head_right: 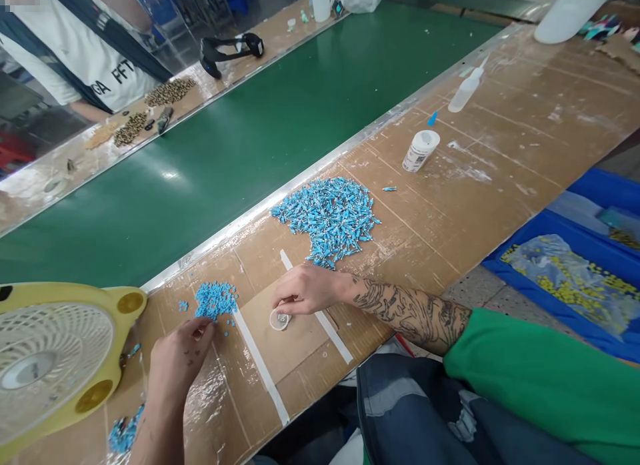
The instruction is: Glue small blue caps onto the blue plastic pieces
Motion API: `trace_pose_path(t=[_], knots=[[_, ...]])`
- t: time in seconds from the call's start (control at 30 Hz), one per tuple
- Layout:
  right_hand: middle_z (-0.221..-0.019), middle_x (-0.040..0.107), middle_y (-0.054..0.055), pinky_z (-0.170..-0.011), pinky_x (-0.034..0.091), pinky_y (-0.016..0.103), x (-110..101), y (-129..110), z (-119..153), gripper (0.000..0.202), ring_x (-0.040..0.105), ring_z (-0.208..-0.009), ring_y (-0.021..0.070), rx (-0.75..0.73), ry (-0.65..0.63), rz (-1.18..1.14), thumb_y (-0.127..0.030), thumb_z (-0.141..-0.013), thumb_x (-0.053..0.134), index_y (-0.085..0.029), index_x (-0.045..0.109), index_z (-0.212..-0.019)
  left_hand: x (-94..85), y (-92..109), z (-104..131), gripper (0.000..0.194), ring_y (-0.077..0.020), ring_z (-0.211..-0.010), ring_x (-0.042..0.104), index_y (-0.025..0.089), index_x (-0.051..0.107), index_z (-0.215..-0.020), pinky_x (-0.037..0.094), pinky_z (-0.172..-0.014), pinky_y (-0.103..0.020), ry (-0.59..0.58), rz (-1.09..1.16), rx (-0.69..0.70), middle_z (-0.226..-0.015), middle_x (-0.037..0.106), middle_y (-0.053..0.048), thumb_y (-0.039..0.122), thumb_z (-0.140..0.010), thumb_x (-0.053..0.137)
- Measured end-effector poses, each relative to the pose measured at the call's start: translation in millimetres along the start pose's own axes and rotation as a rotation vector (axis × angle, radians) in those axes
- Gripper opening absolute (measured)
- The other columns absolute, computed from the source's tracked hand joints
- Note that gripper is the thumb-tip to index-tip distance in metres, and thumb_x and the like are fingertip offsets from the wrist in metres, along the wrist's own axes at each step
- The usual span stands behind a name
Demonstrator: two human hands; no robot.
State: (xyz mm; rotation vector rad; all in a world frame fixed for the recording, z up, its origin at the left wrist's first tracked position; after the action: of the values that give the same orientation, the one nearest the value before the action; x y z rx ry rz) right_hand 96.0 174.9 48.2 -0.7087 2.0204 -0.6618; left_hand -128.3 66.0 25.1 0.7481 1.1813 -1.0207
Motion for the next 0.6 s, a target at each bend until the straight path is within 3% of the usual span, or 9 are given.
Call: trace_pose_path(t=[0.33, 0.6], knots=[[-0.073, 0.07, 0.002, -0.07, 0.044, 0.024, 1.8, 1.4, -0.4, 0.019, 0.061, -0.069, 0.0121, 0.018, -0.023, 0.013, -0.029, -0.092, 0.058, -0.017, 0.072, -0.087, -0.8, 19.2, -7.9, 0.034, -0.0264, -0.072, 0.068, 0.022, 0.067, -0.082, 0.034, -0.057, -0.029, -0.126, -0.165, 0.085, -0.08, 0.074, -0.009, 0.032, -0.093, 0.036], [-0.077, 0.07, 0.004, -0.072, 0.043, 0.026, 0.3, 4.0, -1.1, 0.022, 0.061, -0.074, 0.0132, 0.083, -0.084, -0.038, -0.031, -0.094, 0.056, -0.015, 0.072, -0.093, -5.2, 21.3, -15.7, 0.032, -0.028, -0.08, 0.07, 0.018, 0.07, -0.084, 0.044, -0.066, -0.032, -0.186, -0.188, -0.001, -0.086, 0.072, -0.016, 0.026, -0.089, 0.04]])
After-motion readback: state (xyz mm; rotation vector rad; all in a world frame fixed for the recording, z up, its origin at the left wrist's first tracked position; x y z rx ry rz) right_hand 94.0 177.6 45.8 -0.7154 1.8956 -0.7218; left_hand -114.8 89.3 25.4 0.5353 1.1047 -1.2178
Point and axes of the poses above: each hand's wrist, its own z-axis away from the middle knuckle, its own x-axis out of the palm, y = z × x, the point moved 9 cm from there along -z, towards the middle knuckle
